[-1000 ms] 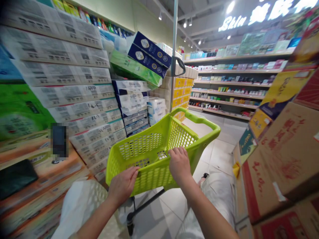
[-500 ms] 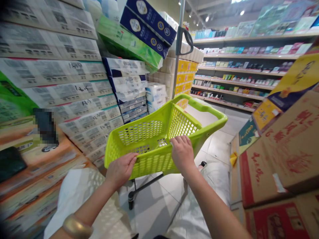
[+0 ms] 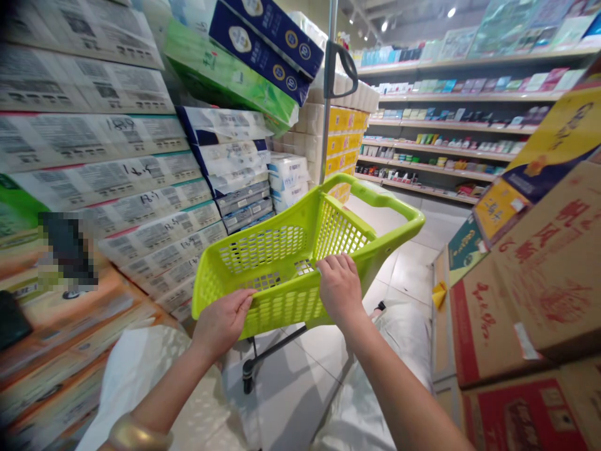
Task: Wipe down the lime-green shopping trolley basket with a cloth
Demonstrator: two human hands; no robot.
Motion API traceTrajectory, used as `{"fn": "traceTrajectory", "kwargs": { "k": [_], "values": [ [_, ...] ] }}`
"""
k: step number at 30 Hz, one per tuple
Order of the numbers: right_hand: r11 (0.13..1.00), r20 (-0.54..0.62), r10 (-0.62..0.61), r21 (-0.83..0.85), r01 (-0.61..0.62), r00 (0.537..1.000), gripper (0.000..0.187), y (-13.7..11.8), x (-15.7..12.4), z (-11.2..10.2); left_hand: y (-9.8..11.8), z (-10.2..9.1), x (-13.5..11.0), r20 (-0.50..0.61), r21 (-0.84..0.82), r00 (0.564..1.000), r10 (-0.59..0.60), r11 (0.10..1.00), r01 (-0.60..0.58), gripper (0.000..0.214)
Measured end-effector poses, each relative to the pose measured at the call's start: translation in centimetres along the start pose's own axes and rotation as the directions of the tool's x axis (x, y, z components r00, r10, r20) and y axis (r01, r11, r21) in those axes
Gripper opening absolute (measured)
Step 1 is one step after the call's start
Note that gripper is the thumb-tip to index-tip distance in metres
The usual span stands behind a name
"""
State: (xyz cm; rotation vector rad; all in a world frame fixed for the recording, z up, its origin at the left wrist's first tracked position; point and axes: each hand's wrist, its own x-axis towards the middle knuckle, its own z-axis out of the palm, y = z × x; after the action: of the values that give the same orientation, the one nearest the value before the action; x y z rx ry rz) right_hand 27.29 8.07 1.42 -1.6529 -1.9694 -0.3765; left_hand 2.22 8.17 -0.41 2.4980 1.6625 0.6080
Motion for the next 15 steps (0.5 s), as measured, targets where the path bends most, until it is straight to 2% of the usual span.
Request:
{"fn": "traceTrajectory", "kwargs": {
  "k": [2,4,6,8,11,15],
  "values": [
    [1.0,0.006,-0.007,0.005,0.007,1.0,0.026,-0.9,-0.1,0.5,1.1,0.2,0.0,-0.075,0.025,0.997,0.017,1.0,-0.015,0.036],
    [0.998,0.014,-0.05,0.035,0.049,0.999,0.024,-2.9,-0.4,1.6,2.7,0.6,0.2,-0.159,0.051,0.987,0.015,0.999,-0.007,0.041],
    [0.993,0.011,-0.089,0.076,0.088,0.996,0.02,-4.7,-0.6,2.5,4.4,1.3,0.5,-0.167,0.036,0.984,0.058,0.998,-0.053,0.052],
    [0.986,0.018,-0.126,0.109,0.123,0.992,0.017,-5.3,-0.8,2.8,5.7,2.1,0.8,-0.133,-0.007,0.987,0.088,0.996,-0.089,0.062],
    [0.987,0.015,-0.121,0.104,0.118,0.993,0.022,-2.8,-0.7,1.4,6.2,2.8,1.0,-0.075,-0.051,0.996,0.056,0.997,-0.06,0.061],
    [0.998,-0.073,0.048,0.033,-0.046,0.996,0.031,2.2,-0.1,-1.3,5.8,3.0,1.0,-0.085,-0.053,0.992,0.093,0.994,-0.098,0.045]
  ]
}}
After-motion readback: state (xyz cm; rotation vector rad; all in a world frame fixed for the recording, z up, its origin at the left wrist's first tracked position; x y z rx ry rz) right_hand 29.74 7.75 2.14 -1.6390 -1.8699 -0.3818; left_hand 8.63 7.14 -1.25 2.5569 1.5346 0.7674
